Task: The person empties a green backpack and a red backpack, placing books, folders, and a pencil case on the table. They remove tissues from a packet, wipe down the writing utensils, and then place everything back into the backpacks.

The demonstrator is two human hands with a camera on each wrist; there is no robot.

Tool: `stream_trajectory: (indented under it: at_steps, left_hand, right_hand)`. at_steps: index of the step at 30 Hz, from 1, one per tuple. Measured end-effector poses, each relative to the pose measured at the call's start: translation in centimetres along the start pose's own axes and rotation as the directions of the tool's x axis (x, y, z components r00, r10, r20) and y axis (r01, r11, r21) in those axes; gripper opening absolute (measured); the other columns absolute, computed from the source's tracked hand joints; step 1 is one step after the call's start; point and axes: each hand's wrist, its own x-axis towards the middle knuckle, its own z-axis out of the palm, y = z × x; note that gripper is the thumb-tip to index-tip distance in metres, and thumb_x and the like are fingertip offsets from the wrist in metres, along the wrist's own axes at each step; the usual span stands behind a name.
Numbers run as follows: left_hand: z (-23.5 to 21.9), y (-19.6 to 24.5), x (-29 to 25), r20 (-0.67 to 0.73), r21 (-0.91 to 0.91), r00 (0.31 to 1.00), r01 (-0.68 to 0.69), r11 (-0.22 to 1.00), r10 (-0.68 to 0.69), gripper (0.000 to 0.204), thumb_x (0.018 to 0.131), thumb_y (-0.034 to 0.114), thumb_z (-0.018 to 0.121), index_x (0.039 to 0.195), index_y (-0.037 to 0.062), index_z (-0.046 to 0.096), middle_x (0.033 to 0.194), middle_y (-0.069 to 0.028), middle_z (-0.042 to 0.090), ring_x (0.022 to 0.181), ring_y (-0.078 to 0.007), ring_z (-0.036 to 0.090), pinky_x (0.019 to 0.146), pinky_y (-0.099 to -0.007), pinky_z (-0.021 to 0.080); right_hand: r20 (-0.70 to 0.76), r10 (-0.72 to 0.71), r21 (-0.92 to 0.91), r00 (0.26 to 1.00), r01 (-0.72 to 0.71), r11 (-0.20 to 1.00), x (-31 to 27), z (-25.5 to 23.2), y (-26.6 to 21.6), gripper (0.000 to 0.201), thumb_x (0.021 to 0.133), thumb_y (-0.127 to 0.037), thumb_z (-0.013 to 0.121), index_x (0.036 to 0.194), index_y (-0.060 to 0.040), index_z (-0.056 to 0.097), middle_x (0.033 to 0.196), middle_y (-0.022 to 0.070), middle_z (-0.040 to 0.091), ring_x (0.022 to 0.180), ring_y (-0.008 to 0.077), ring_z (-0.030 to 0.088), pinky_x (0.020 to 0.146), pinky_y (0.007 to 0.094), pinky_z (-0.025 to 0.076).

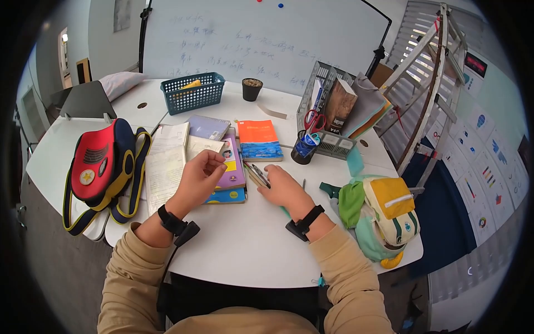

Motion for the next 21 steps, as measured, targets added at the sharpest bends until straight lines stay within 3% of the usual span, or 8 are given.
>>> stream_trajectory:
  at_steps: [6, 9, 12, 13, 16, 17, 20, 21]
  left_hand:
    - [0.6, -0.6, -0.2, -0.002, 0.044, 1.000, -0.005, 0.999, 0.005, 0.016, 0.108, 0.006, 0.075, 0.121, -0.0004, 0.069, 0.105, -0.0031, 0.074, 0.089, -0.0074, 0.069, 0.078, -0.0245, 0.059]
    - [0.8, -1.3, 0.0, 0.024, 0.067, 0.999, 0.019, 0.998, -0.021, 0.015, 0.108, 0.006, 0.074, 0.120, 0.0003, 0.069, 0.105, -0.0026, 0.074, 0.088, -0.0065, 0.070, 0.075, -0.0241, 0.060]
    - [0.9, -2.0, 0.0, 0.030, 0.034, 1.000, -0.003, 0.999, 0.002, 0.015, 0.108, 0.007, 0.074, 0.120, 0.0008, 0.069, 0.105, -0.0024, 0.074, 0.088, -0.0061, 0.069, 0.075, -0.0242, 0.060]
    - [0.9, -1.7, 0.0, 0.027, 0.020, 0.999, 0.029, 0.999, -0.029, 0.015, 0.108, 0.008, 0.075, 0.120, 0.0006, 0.069, 0.104, -0.0026, 0.074, 0.088, -0.0062, 0.069, 0.075, -0.0243, 0.060]
    - [0.9, -1.5, -0.1, 0.016, 0.051, 1.000, 0.009, 0.999, -0.010, 0.016, 0.107, 0.009, 0.076, 0.119, 0.0000, 0.069, 0.103, -0.0028, 0.074, 0.087, -0.0063, 0.069, 0.076, -0.0245, 0.059]
    - [0.9, -1.4, -0.2, 0.009, 0.060, 1.000, -0.005, 0.998, 0.004, 0.017, 0.107, 0.009, 0.076, 0.119, -0.0009, 0.070, 0.102, -0.0030, 0.075, 0.087, -0.0068, 0.069, 0.077, -0.0246, 0.058]
    - [0.8, -0.8, -0.4, 0.026, 0.084, 1.000, 0.012, 0.996, -0.014, 0.018, 0.107, 0.009, 0.077, 0.120, -0.0014, 0.070, 0.102, -0.0037, 0.075, 0.087, -0.0077, 0.069, 0.078, -0.0249, 0.058]
    - [0.7, -0.5, -0.5, 0.030, 0.122, 0.999, 0.024, 0.992, -0.028, 0.018, 0.105, 0.006, 0.076, 0.119, -0.0041, 0.070, 0.105, -0.0098, 0.078, 0.091, -0.0140, 0.073, 0.081, -0.0299, 0.061]
  right_hand:
    - [-0.005, 0.055, 0.019, 0.998, -0.055, 0.998, 0.1, 0.2, 0.4, 0.048, 0.104, -0.034, 0.078, 0.134, 0.0022, 0.069, 0.120, 0.0286, 0.079, 0.114, 0.0460, 0.075, 0.102, 0.0483, 0.059]
    - [-0.015, 0.083, 0.025, 0.996, -0.083, 0.996, 0.6, 0.4, 1.3, 0.038, 0.110, -0.034, 0.072, 0.125, 0.0020, 0.069, 0.110, 0.0236, 0.080, 0.105, 0.0383, 0.079, 0.091, 0.0454, 0.061]
    - [0.079, 0.196, 0.357, 0.977, -0.211, 0.910, 1.2, 0.4, 2.5, 0.034, 0.115, -0.032, 0.066, 0.117, 0.0013, 0.067, 0.099, 0.0155, 0.078, 0.088, 0.0260, 0.079, 0.077, 0.0405, 0.061]
    - [0.053, 0.181, 0.442, 0.982, -0.186, 0.878, 1.2, 0.6, 2.8, 0.034, 0.114, -0.031, 0.067, 0.117, 0.0026, 0.067, 0.091, 0.0148, 0.077, 0.073, 0.0220, 0.075, 0.067, 0.0399, 0.059]
    - [-0.028, 0.185, 0.512, 0.982, -0.145, 0.847, 1.0, 0.5, 2.3, 0.032, 0.114, -0.030, 0.067, 0.118, 0.0017, 0.068, 0.092, 0.0119, 0.077, 0.075, 0.0200, 0.073, 0.071, 0.0394, 0.059]
    - [-0.019, 0.207, 0.502, 0.978, -0.169, 0.848, 0.8, 0.1, 2.0, 0.035, 0.112, -0.030, 0.070, 0.124, 0.0029, 0.069, 0.096, 0.0124, 0.078, 0.082, 0.0215, 0.076, 0.075, 0.0385, 0.060]
    - [-0.080, 0.116, 0.341, 0.990, -0.083, 0.936, 1.3, 0.7, 3.4, 0.040, 0.113, -0.027, 0.071, 0.138, 0.0030, 0.066, 0.101, 0.0097, 0.077, 0.082, 0.0159, 0.072, 0.071, 0.0348, 0.058]
    - [-0.119, 0.119, 0.383, 0.986, -0.065, 0.921, 1.7, 1.6, 4.3, 0.041, 0.107, -0.023, 0.078, 0.136, 0.0055, 0.068, 0.104, 0.0111, 0.077, 0.088, 0.0164, 0.074, 0.077, 0.0337, 0.061]
